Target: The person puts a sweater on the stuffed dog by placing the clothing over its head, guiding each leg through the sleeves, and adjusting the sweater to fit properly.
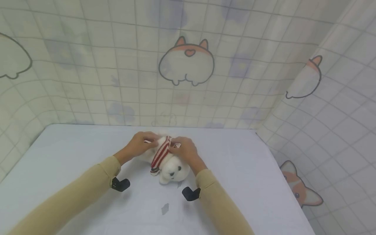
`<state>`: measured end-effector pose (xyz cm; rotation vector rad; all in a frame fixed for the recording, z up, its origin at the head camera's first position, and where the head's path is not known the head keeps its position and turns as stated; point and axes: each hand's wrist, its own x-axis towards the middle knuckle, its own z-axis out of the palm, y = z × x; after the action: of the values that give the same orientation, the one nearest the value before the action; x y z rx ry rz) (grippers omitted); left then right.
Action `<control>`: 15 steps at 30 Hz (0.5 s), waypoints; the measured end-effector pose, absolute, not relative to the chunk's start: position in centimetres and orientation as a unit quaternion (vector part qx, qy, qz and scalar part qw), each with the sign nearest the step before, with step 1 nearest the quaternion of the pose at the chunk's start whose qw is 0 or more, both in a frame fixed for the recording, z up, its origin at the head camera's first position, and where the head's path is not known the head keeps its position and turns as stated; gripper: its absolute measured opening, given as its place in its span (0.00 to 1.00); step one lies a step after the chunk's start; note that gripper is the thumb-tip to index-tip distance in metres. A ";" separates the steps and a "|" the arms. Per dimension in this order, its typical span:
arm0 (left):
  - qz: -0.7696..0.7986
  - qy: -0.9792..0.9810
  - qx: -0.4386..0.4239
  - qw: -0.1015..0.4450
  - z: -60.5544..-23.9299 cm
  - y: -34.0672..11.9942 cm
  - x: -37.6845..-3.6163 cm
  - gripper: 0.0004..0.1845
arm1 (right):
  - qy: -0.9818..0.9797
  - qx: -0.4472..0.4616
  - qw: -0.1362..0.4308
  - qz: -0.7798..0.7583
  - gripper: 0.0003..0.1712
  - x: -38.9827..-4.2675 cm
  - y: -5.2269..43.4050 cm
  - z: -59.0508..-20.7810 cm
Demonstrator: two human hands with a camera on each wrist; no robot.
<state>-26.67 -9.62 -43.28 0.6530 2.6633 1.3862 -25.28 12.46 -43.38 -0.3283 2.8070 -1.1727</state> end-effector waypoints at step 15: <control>0.540 0.827 0.154 0.035 -43.5 -7.7 -26.7 0.08 | 0.899 -0.134 0.043 -0.414 0.19 -25.9 11.8 -43.0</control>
<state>-26.65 -7.71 -43.50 0.4721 2.5399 1.6596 -25.93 11.83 -43.00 -0.4103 2.7503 -1.2648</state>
